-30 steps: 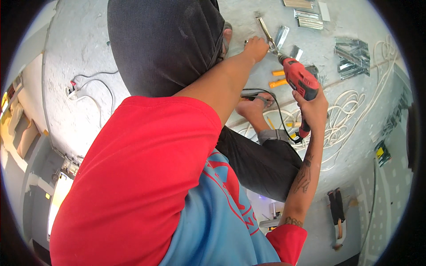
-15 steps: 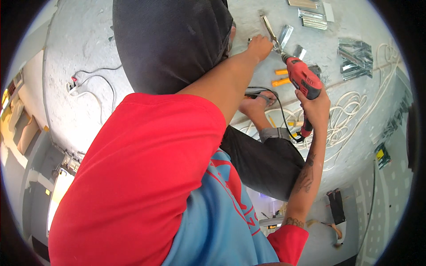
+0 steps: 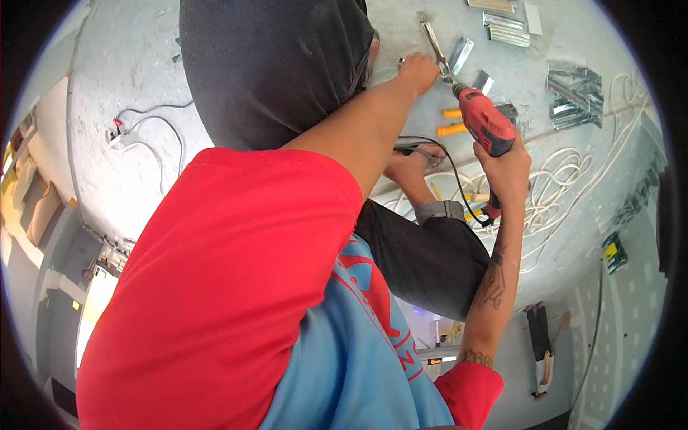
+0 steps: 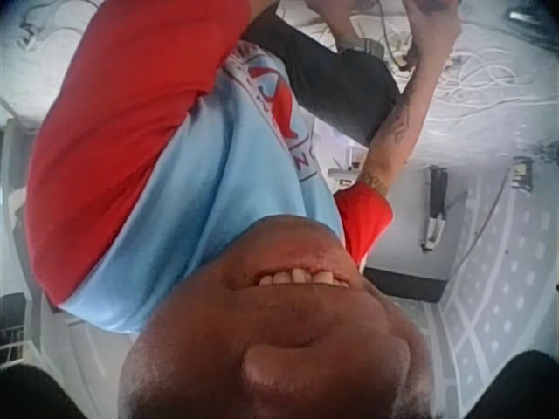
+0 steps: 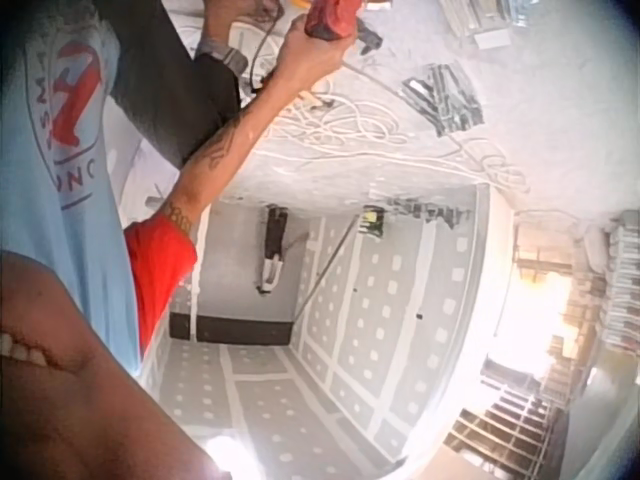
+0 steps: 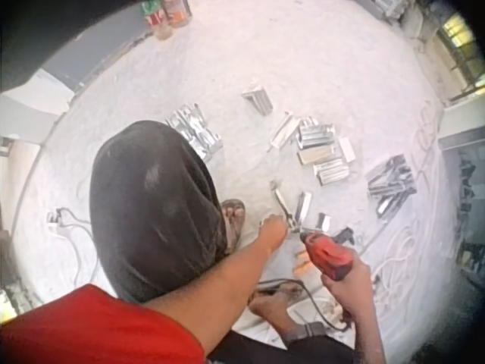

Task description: Assembling and joining metal studs using a hand crimper, a drill, and a C-clamp.

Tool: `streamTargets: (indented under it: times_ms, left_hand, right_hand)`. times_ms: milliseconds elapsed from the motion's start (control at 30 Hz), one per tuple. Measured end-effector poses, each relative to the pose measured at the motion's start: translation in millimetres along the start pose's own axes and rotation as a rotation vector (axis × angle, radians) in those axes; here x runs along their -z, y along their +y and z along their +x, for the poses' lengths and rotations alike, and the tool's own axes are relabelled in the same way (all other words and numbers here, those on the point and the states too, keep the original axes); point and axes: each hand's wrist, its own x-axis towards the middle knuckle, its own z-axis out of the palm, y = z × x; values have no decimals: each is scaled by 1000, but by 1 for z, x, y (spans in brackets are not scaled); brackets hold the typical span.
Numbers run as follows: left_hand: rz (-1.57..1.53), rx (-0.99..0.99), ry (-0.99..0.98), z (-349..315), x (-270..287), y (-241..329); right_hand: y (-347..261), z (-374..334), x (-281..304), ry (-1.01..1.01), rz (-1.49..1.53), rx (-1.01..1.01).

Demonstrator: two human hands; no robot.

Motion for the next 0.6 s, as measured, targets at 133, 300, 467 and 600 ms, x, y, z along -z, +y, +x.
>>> streamTargets:
  times_ms: [133, 300, 467, 600]
  left_hand:
    - [-7, 10, -38, 2, -1, 0]
    - [-11, 15, -20, 1, 1, 0]
    - [-4, 13, -29, -1, 2, 1]
    - [-8, 10, -25, 2, -2, 0]
  right_hand:
    - [-4, 1, 2, -6, -14, 49]
    - [-3, 3, 0, -24, -40, 86]
    - [2, 4, 3, -18, -74, 124]
    - [3, 8, -2, -15, -158, 205]
